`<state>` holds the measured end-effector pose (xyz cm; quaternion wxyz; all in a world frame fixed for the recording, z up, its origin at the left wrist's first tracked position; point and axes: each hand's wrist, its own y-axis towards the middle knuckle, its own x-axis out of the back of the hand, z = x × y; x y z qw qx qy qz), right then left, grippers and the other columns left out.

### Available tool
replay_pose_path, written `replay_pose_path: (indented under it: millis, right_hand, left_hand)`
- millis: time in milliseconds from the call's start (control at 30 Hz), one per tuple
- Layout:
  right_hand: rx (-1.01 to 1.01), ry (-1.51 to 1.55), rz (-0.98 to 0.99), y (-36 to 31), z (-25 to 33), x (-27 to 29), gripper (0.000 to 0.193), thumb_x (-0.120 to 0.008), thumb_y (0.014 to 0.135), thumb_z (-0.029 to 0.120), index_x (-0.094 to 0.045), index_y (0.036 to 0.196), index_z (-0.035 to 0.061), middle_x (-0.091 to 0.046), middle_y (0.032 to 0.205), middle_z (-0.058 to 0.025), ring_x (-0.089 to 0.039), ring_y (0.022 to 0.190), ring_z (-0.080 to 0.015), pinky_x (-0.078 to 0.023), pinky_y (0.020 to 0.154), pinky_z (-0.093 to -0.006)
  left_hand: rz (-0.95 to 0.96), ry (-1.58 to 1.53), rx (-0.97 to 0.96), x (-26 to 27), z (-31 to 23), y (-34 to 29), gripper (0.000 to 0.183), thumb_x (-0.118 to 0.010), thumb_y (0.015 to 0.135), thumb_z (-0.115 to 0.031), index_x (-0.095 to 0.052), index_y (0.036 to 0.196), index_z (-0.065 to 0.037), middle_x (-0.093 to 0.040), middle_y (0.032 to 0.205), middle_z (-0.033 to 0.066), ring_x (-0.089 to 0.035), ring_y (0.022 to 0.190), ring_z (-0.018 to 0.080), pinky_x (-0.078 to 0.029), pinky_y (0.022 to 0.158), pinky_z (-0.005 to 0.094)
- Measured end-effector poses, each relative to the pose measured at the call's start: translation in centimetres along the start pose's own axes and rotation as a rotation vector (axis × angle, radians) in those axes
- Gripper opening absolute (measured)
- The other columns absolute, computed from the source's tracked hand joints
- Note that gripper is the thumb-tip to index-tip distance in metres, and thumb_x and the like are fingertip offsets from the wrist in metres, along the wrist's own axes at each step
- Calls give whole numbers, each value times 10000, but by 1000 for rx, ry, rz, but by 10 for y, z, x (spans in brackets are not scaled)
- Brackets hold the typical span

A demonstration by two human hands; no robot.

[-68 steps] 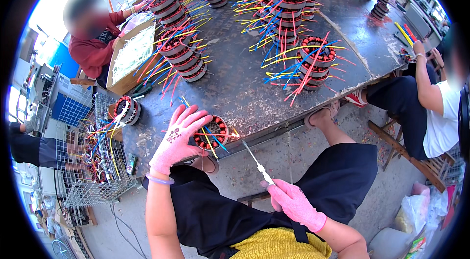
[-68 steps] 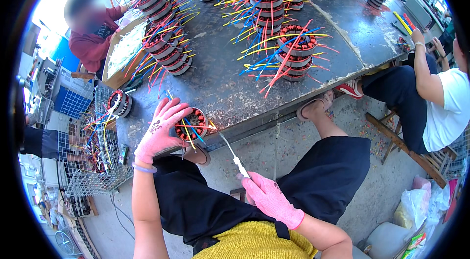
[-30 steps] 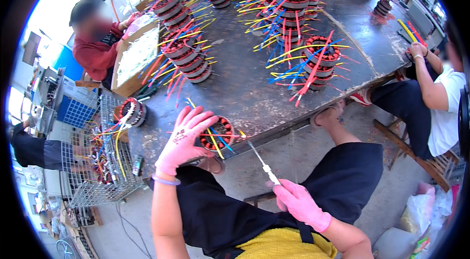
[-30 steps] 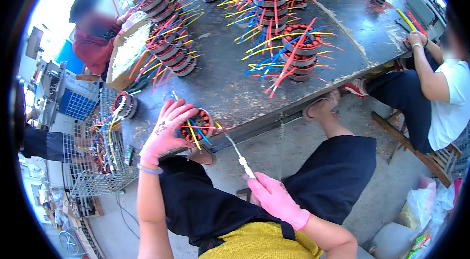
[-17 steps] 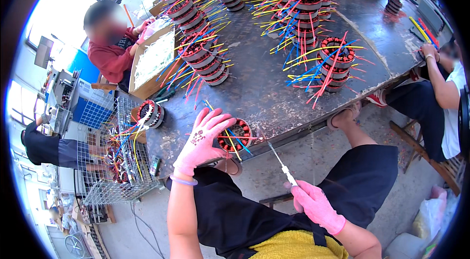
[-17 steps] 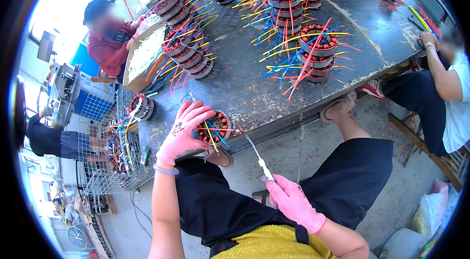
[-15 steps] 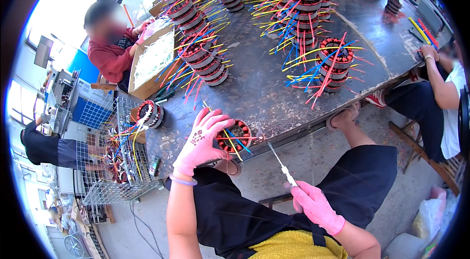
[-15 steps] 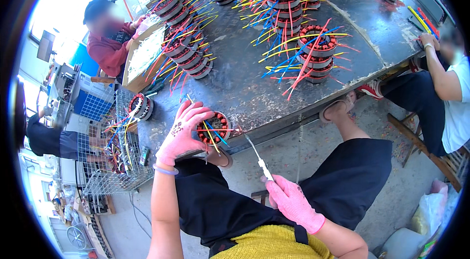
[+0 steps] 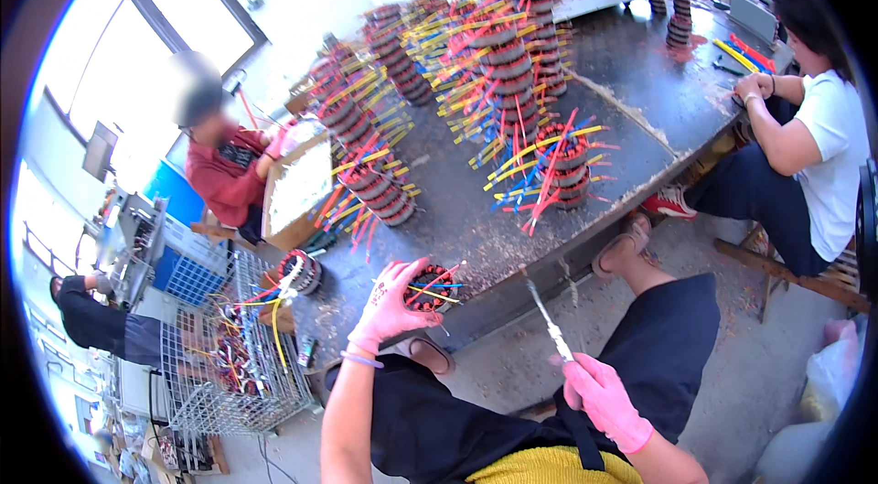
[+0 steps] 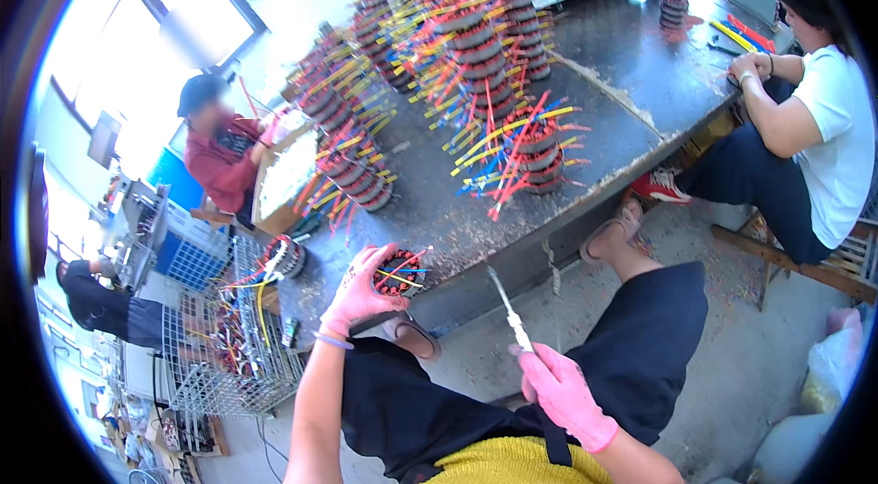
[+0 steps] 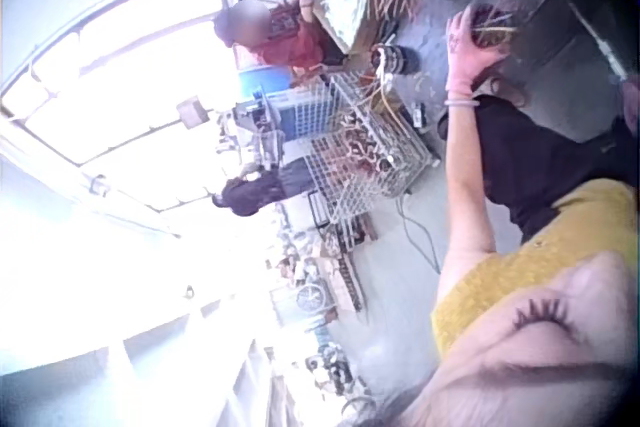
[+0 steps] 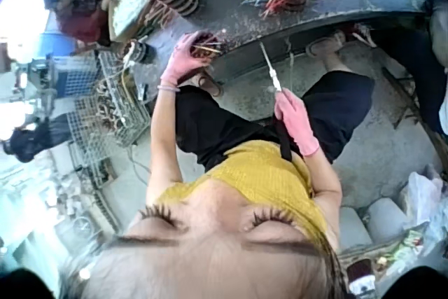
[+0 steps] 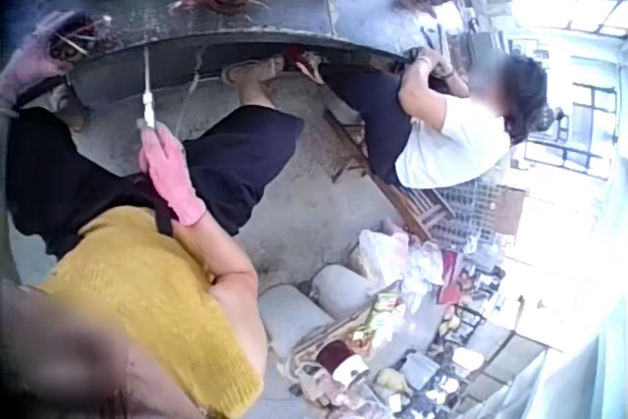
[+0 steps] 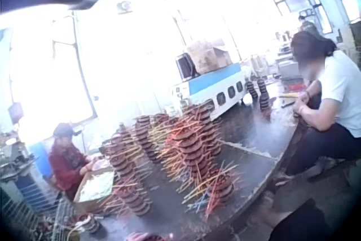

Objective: The person uses a soldering iron to melt solder onto the wire connections of a motor stator while wearing pink gloves.

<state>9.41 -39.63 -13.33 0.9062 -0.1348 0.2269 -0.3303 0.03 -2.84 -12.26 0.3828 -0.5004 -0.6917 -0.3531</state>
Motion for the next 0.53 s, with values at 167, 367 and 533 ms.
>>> replay_pose_path:
  millis: [167,367,533]
  right_hand:
    - [74,40,-95,-17,15,16,336,-507,1039,235,-631,1209,-28,-494,611,27,-403,520,-51,-287,491,-228]
    - [188,-86,-171,-16,21,23,343,-508,1046,278,-531,748,110,-434,595,47,-369,524,-50,-262,495,-226]
    - [165,-76,-72,-13,19,35,468,-543,1004,373,-626,1217,-36,-498,540,9,-370,431,-66,-270,440,-224]
  left_hand:
    - [-169,-1070,-7,24,-38,-24,922,-844,781,-394,-406,1486,7,-494,1459,115,-496,1322,197,-394,1099,341]
    - [-201,-1387,-117,16,-87,-36,1083,-544,838,-784,-346,1490,58,-498,1453,205,-546,1297,329,-419,1110,434]
    - [-146,-1570,-97,5,-89,-42,1163,-573,830,-776,-180,1554,44,-358,1545,224,-428,1391,357,-356,1147,479]
